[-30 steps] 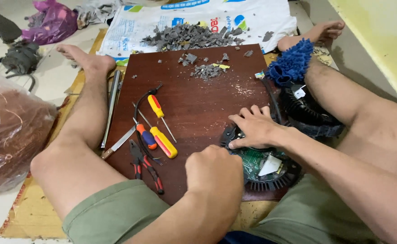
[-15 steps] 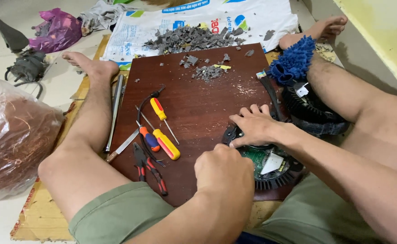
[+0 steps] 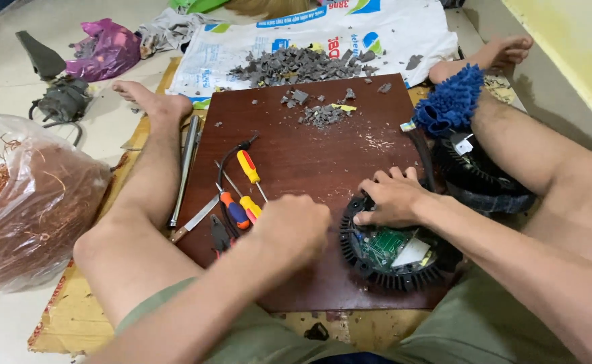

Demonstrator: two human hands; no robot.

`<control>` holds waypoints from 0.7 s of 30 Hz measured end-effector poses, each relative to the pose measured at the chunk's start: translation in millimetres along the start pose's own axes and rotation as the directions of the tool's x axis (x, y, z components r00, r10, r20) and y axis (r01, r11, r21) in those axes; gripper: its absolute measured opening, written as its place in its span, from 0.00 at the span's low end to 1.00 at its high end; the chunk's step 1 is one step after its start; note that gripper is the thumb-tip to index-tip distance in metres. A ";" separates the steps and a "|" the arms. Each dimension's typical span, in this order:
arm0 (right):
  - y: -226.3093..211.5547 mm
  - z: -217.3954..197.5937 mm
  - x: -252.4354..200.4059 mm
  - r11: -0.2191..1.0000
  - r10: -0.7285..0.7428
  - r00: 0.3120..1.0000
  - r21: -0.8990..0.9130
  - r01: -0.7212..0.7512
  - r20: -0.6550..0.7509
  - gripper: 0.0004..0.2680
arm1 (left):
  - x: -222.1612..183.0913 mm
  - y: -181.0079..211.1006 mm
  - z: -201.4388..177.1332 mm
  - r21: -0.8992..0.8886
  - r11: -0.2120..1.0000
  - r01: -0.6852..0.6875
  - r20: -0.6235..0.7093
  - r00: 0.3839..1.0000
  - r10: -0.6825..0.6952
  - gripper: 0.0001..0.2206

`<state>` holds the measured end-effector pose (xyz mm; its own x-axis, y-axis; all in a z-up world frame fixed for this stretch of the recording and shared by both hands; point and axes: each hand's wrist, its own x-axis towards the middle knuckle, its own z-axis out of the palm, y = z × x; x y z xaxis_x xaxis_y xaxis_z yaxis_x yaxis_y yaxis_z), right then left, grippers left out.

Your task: A person sitting on the floor uses a screwdriver and pliers to pry open and disassemble a circular electronic device on a wooden board.

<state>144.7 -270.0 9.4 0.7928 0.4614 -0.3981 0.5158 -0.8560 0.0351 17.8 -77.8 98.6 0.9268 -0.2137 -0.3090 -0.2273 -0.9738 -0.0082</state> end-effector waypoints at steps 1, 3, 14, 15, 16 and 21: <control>-3.2 1.9 -5.3 1.000 0.000 1.000 -0.004 0.000 0.001 0.28 | -0.2 -4.4 -9.4 -0.004 1.000 0.001 -0.002 1.000 -0.001 0.10; -9.6 8.8 -17.8 0.992 0.006 0.992 -0.121 -0.021 -0.129 0.23 | -0.9 -12.3 -26.7 -0.114 0.993 -0.012 0.071 0.997 0.020 0.13; -9.9 4.0 -12.7 0.994 0.000 0.992 -0.107 -0.013 -0.126 0.16 | 5.8 -38.6 -41.7 -0.309 0.949 -0.067 0.167 0.978 0.123 0.15; -8.4 8.6 -10.2 0.992 -0.007 0.987 -0.122 -0.012 -0.159 0.16 | 3.7 -39.3 -43.2 -0.341 0.938 -0.063 0.174 0.976 0.129 0.16; -5.6 11.5 -8.5 0.993 -0.005 0.987 -0.120 -0.014 -0.159 0.16 | 5.5 -48.0 -34.5 -0.339 0.939 -0.065 0.175 0.976 0.130 0.16; 3.7 26.6 -16.6 0.977 -0.157 0.909 -0.198 0.085 -0.386 0.14 | -2.6 -77.5 41.5 -0.653 0.756 0.047 0.147 0.987 0.066 0.17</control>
<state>124.8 -287.0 -8.2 0.7651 0.6438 -0.0135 0.6350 -0.7508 0.1820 20.5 1.4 60.5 0.8557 -0.2635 -0.4454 0.0672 -0.7967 0.6006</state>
